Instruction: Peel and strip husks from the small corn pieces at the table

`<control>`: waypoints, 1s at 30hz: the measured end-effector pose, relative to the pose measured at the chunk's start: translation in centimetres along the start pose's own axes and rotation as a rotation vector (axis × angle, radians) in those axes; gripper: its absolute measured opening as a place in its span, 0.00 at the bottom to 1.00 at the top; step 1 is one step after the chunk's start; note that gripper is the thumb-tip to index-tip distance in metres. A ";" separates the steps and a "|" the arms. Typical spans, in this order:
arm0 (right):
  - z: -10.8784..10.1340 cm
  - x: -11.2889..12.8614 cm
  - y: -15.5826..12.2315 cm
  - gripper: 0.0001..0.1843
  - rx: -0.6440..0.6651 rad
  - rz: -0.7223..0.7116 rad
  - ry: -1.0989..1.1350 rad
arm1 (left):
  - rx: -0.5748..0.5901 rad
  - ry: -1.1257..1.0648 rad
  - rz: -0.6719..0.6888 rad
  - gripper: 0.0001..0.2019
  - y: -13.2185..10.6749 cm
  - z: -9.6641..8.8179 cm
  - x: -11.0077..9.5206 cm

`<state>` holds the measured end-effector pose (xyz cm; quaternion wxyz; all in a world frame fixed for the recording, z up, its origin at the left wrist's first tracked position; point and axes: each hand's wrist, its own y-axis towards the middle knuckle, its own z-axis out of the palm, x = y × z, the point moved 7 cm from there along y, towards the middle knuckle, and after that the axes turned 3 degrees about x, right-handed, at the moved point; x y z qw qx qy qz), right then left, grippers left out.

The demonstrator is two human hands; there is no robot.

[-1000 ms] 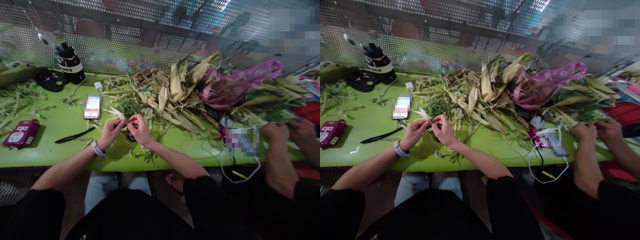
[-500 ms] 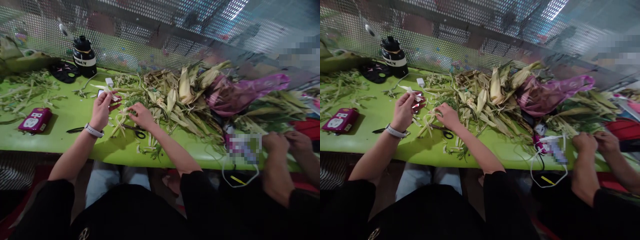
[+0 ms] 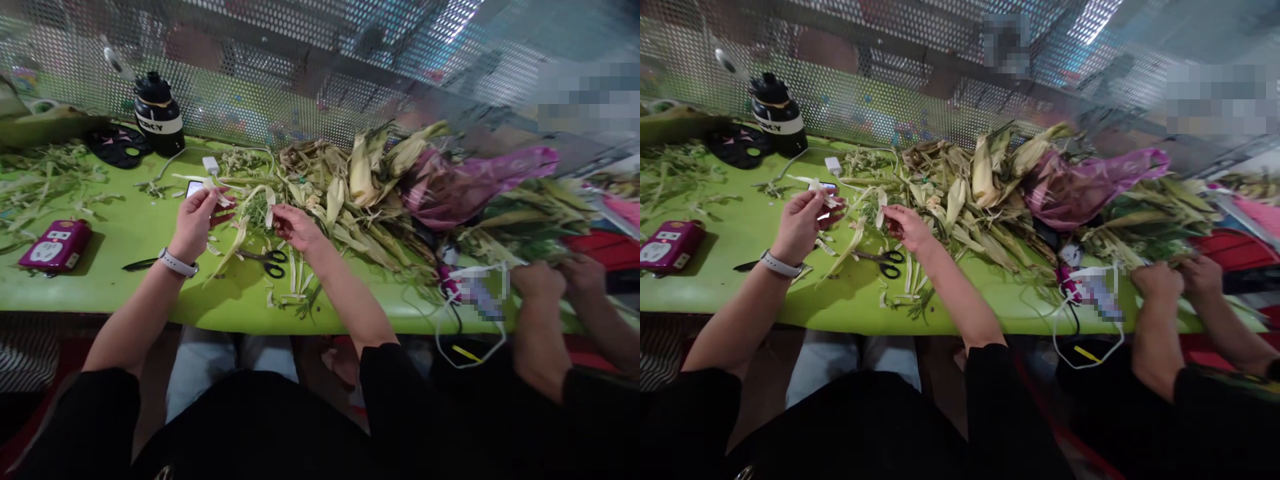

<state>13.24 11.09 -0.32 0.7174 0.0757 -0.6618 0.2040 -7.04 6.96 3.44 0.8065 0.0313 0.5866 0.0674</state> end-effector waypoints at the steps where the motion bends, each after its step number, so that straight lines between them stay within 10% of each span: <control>1: -0.2 -0.6 -0.2 0.23 -0.015 0.033 0.079 | 0.041 0.020 -0.056 0.13 -0.1 0.4 0.7; 6: -1.9 -0.4 -1.5 0.21 -0.121 -0.149 0.293 | 0.234 0.143 -0.336 0.12 -1.4 2.7 4.0; 12: -4.0 1.5 -3.1 0.18 -0.325 -0.397 -0.162 | 0.308 0.209 -0.183 0.13 -2.0 4.1 3.2; 16: -5.8 2.7 -4.6 0.16 -0.514 -0.454 0.000 | 0.419 0.201 -0.232 0.15 -2.4 4.9 3.6; 24: 1.9 -0.9 -4.0 0.21 0.142 0.021 0.186 | 0.417 0.176 -0.465 0.14 -3.1 5.2 6.4; 30: 2.0 -1.4 -3.5 0.20 -0.012 -0.081 0.026 | 0.533 0.176 -0.473 0.16 -3.5 5.6 6.3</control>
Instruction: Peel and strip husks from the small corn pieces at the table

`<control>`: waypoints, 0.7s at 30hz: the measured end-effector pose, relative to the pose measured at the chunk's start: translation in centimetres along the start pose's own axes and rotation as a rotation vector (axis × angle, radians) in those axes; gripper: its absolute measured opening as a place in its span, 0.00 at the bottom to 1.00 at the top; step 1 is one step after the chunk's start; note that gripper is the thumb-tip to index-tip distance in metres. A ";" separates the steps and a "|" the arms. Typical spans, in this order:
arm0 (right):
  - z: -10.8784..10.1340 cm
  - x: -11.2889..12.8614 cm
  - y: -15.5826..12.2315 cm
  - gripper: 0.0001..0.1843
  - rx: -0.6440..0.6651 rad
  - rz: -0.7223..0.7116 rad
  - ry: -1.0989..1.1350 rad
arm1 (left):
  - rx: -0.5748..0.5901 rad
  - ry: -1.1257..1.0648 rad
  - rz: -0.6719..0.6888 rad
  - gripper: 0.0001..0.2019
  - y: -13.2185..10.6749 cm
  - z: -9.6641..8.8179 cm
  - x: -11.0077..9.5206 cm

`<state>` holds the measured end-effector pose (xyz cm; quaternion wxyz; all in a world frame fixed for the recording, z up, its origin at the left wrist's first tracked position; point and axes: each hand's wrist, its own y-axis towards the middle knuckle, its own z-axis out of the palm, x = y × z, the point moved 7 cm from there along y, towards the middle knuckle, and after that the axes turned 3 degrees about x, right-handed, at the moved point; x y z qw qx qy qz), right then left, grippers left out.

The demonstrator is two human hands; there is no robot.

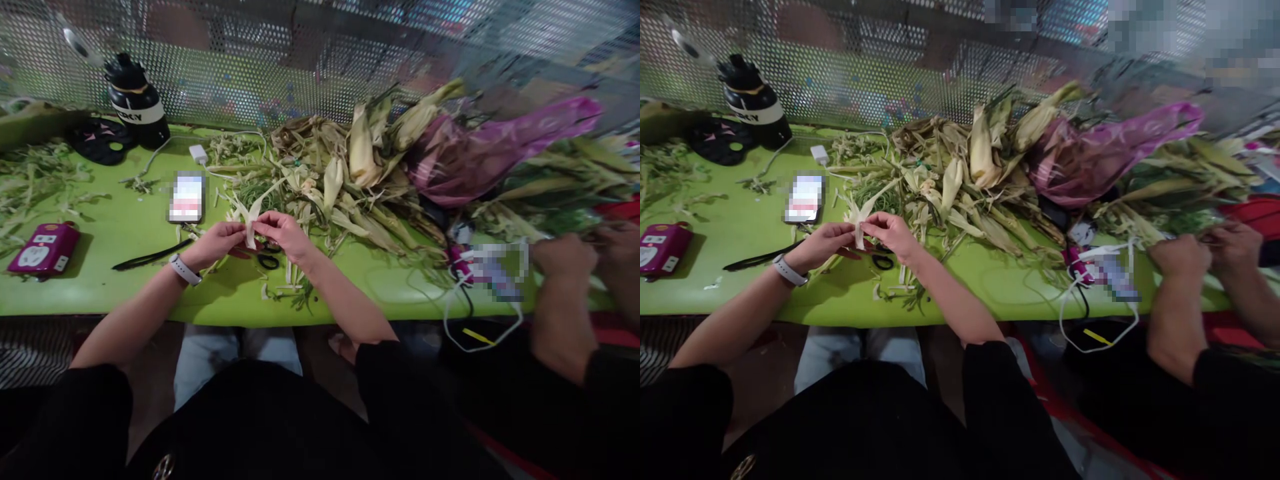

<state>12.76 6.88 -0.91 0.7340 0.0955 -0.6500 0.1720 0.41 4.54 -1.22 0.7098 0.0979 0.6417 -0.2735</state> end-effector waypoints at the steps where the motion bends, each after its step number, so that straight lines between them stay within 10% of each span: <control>1: -0.1 0.2 0.1 0.20 -0.001 -0.021 -0.019 | 0.019 -0.007 -0.005 0.16 -0.1 0.1 0.0; 21: 0.0 1.2 -1.1 0.16 -0.206 -0.334 -0.380 | 0.029 -0.243 -0.027 0.10 -0.2 0.1 0.0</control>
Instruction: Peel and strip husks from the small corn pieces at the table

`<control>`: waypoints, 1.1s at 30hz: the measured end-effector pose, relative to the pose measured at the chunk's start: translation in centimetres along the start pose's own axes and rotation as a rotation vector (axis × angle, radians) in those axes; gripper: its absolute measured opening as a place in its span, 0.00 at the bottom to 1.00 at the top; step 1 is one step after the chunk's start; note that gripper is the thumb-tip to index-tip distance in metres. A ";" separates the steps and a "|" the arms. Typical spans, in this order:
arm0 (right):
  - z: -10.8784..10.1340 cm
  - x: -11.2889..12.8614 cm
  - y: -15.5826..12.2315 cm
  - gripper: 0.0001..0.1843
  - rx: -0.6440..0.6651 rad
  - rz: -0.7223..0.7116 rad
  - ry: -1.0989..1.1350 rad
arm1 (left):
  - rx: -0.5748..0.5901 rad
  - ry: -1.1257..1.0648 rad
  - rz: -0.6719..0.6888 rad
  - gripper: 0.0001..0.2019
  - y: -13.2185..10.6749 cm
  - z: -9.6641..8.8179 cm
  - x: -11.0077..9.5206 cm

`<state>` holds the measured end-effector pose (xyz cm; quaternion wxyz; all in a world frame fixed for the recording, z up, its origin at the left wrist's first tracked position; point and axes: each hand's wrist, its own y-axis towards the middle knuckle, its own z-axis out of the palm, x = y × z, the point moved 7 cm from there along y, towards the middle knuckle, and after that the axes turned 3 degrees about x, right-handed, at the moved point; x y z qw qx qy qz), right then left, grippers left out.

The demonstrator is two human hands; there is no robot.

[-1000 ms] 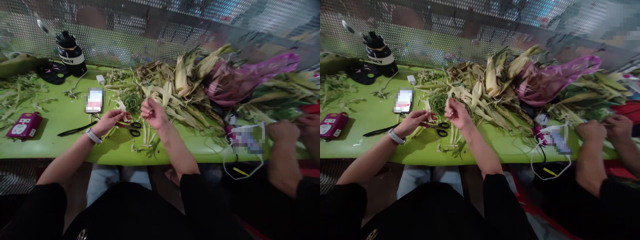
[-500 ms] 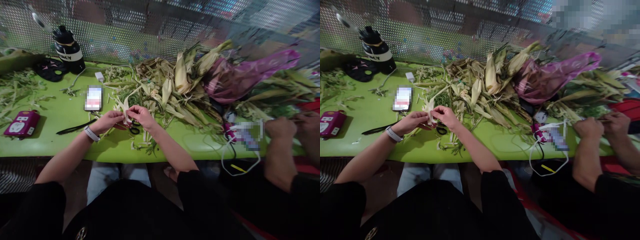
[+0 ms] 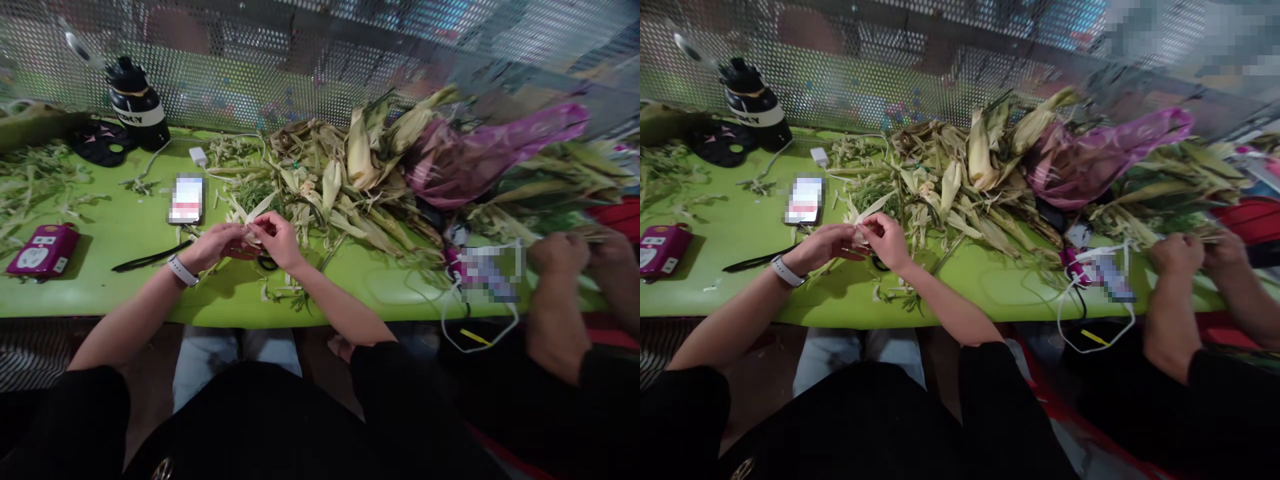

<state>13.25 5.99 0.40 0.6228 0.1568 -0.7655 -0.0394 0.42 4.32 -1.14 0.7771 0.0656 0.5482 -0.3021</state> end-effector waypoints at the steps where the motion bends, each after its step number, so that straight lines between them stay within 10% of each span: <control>1: 0.0 0.2 -0.1 0.15 -0.007 -0.022 -0.023 | -0.002 0.021 0.005 0.10 0.0 0.1 0.0; 12: -0.9 1.2 2.9 0.14 0.058 -0.067 -0.114 | -0.305 -0.070 0.271 0.09 -0.9 -3.1 -3.4; 19: 3.6 1.9 3.9 0.15 0.423 -0.446 -1.051 | -0.404 -0.393 0.417 0.10 -1.8 -5.1 -5.7; 23: 6.7 0.3 3.4 0.15 0.594 -0.595 -1.222 | -0.395 -0.339 0.433 0.10 -2.1 -4.7 -6.0; 27: 5.6 1.2 4.0 0.13 0.471 -0.554 -1.025 | -0.446 -0.284 0.445 0.09 -2.5 -5.2 -6.5; 33: -0.9 3.9 5.2 0.13 0.110 -0.185 -0.054 | -0.496 -0.300 0.512 0.06 -2.8 -6.1 -7.2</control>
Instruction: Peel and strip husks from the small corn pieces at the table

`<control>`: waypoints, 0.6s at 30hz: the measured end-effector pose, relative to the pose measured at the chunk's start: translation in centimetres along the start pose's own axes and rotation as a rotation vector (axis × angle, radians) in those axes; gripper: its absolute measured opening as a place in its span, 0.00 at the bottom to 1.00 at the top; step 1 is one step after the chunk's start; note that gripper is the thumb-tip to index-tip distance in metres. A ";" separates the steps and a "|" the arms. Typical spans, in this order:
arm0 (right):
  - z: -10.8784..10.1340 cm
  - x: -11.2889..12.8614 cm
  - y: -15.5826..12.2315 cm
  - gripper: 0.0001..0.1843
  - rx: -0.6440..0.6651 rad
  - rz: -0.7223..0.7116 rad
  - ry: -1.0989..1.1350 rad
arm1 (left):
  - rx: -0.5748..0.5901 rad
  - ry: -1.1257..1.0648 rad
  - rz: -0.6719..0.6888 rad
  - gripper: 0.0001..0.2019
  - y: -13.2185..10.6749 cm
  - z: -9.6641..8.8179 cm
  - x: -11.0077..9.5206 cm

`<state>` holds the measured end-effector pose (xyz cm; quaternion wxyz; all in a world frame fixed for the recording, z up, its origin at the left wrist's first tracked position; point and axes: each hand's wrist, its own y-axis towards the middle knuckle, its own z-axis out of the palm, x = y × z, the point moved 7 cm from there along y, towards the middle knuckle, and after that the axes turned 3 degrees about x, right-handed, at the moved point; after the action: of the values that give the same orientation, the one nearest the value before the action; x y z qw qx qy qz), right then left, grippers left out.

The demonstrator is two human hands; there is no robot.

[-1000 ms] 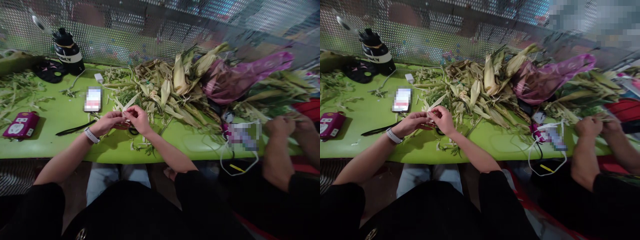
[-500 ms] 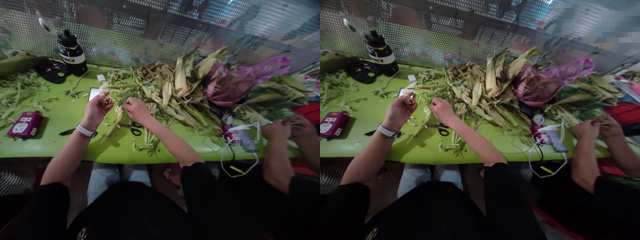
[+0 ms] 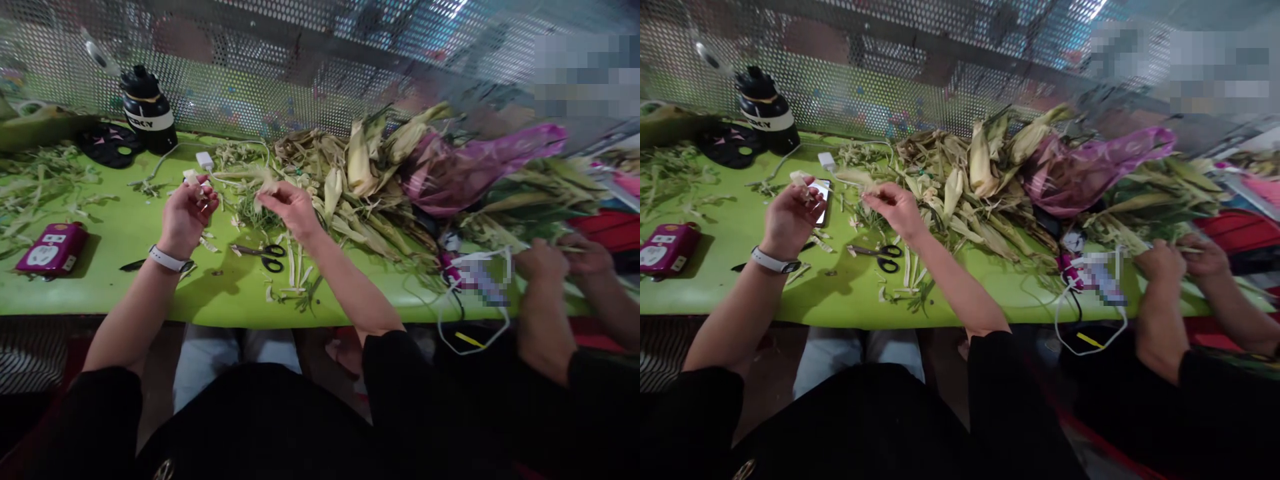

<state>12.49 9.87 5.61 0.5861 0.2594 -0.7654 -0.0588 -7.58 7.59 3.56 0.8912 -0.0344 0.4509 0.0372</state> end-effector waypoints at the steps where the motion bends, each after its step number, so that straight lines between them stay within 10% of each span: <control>1: -0.4 -0.4 -0.2 0.14 -0.022 0.084 0.122 | 0.021 -0.003 -0.011 0.06 -0.1 0.2 0.3; 8: 0.0 -3.8 -2.5 0.17 -0.132 0.345 0.454 | 0.326 0.072 -0.308 0.06 -2.7 3.3 5.7; 18: 1.3 -7.1 -4.1 0.18 -0.117 0.443 0.568 | 0.381 0.365 -0.313 0.13 -3.4 3.2 8.2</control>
<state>13.93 9.32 -2.53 0.7877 0.0592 -0.6049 0.1003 0.18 4.84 -1.03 0.7808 0.0580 0.5914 -0.1927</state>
